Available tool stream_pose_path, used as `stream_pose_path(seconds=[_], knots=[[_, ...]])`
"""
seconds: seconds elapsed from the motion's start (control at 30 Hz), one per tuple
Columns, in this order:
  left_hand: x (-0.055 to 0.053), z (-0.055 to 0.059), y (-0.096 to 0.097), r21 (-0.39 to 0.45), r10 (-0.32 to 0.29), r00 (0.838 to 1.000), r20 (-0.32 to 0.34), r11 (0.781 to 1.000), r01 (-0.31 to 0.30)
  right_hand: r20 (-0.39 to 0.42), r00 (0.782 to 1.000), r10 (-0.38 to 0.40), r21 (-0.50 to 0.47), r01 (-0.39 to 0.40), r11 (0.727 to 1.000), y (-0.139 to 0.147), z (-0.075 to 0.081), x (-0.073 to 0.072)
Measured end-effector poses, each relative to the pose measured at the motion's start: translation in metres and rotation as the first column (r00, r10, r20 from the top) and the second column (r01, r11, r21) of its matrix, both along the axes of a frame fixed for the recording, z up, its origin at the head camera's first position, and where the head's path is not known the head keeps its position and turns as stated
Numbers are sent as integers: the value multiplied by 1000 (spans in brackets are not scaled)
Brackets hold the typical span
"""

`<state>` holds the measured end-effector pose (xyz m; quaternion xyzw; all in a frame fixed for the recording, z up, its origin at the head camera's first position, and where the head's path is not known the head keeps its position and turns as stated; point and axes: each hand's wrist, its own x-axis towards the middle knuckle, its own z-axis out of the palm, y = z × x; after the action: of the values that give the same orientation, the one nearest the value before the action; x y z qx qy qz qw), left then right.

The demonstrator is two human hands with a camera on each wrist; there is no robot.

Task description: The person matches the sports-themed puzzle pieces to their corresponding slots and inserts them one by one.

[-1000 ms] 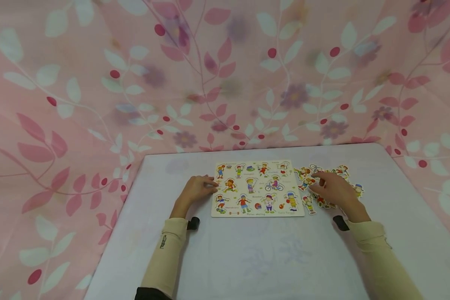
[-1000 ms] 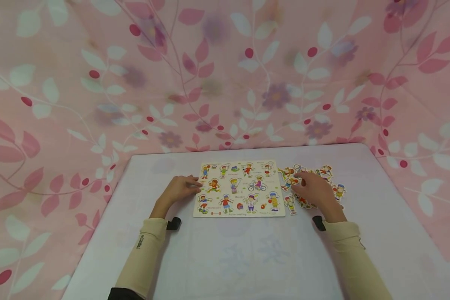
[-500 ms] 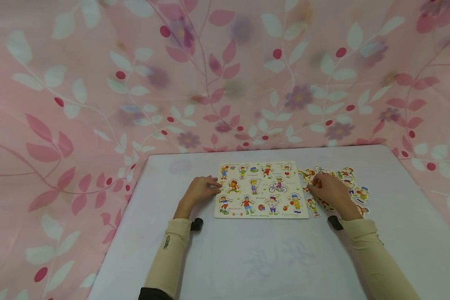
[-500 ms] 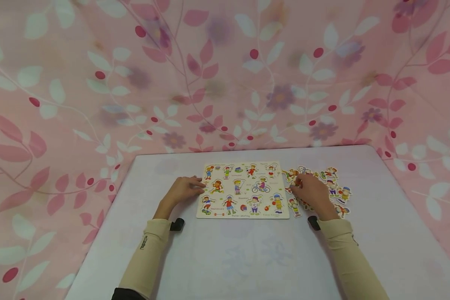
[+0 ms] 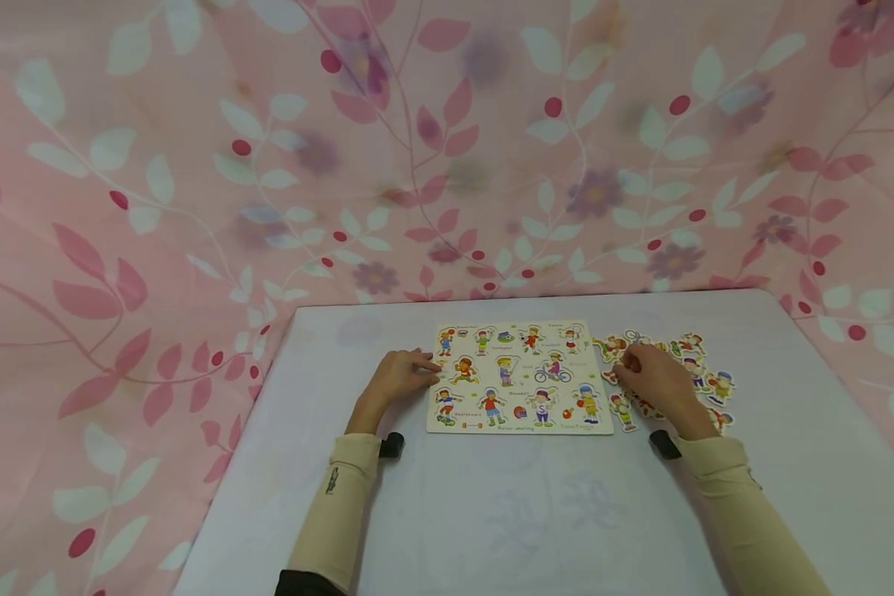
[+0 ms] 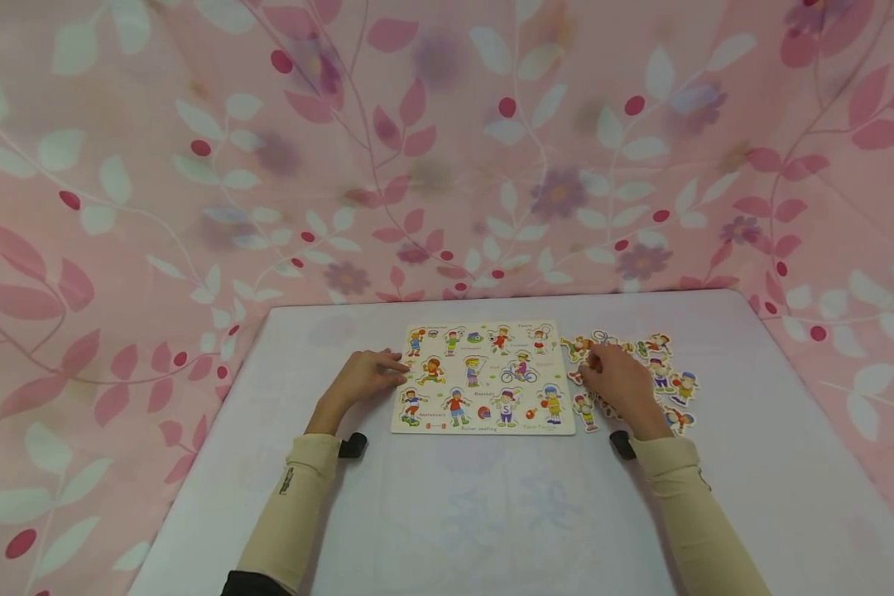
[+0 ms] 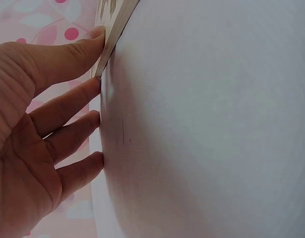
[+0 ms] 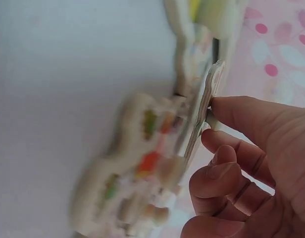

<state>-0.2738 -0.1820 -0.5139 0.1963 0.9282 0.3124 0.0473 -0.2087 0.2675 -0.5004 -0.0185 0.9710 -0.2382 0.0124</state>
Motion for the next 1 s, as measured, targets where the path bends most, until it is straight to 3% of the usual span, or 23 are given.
stream_pose_path(seconds=[0.37, 0.8, 1.0], knots=[[-2, -1, -6, 13, 18, 1000, -4, 1000, -18, -68, 995, 74, 2, -74, 997, -38, 25, -6], [-5, -1, 0, 10, -19, 1000, -15, 1000, 19, -65, 968, 243, -28, -246, 969, -125, 18, -34], [0, 0, 0, -28, 5, 1000, 2, 1000, -5, -86, 951, 297, -35, -301, 953, -168, 14, -45]])
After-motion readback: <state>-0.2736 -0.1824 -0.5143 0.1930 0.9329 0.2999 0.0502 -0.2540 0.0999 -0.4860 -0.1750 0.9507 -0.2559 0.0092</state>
